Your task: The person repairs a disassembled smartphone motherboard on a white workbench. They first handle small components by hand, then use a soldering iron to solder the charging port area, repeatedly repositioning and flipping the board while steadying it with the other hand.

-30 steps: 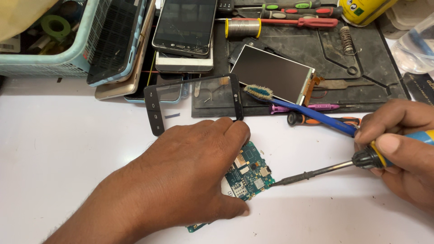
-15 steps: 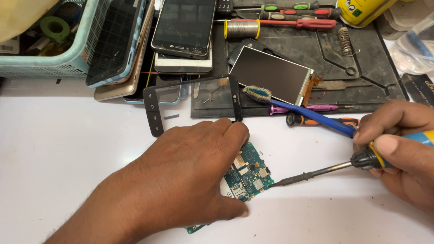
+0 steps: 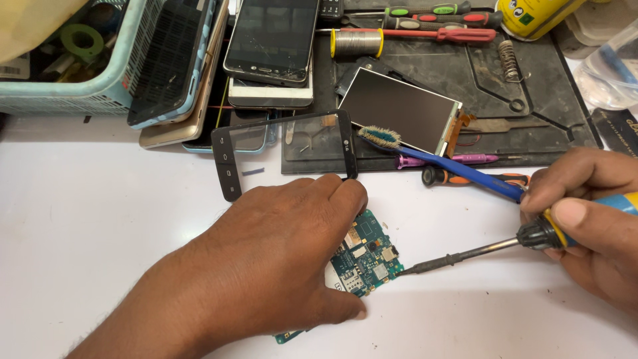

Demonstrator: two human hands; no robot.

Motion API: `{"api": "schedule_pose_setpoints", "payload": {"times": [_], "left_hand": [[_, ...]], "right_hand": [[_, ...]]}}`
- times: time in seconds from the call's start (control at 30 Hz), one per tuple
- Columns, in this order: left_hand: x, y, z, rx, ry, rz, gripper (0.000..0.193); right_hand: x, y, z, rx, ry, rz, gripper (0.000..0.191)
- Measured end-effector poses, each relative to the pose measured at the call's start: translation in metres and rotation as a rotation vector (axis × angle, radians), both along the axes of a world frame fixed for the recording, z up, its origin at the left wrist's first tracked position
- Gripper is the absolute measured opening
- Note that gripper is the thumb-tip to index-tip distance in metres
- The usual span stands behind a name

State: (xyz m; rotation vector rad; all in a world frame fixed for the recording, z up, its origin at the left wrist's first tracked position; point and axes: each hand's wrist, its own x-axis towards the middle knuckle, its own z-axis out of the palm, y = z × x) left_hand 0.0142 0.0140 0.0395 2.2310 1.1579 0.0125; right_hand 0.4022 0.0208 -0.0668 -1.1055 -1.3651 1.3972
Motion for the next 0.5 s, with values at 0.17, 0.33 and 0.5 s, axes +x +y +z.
{"api": "schedule_pose_setpoints", "payload": {"times": [0.17, 0.33, 0.5], "left_hand": [[0.0004, 0.0008, 0.0010, -0.034, 0.030, 0.006, 0.075], [0.0006, 0.0007, 0.0002, -0.034, 0.040, 0.007, 0.077], [-0.0014, 0.0002, -0.0011, 0.018, -0.012, -0.015, 0.077]], "right_hand": [[-0.0005, 0.0010, 0.0007, 0.004, -0.020, -0.007, 0.026], [-0.0010, -0.0007, 0.0018, 0.014, -0.028, 0.002, 0.028], [-0.0059, -0.0001, -0.0020, 0.077, 0.069, 0.036, 0.031]]}}
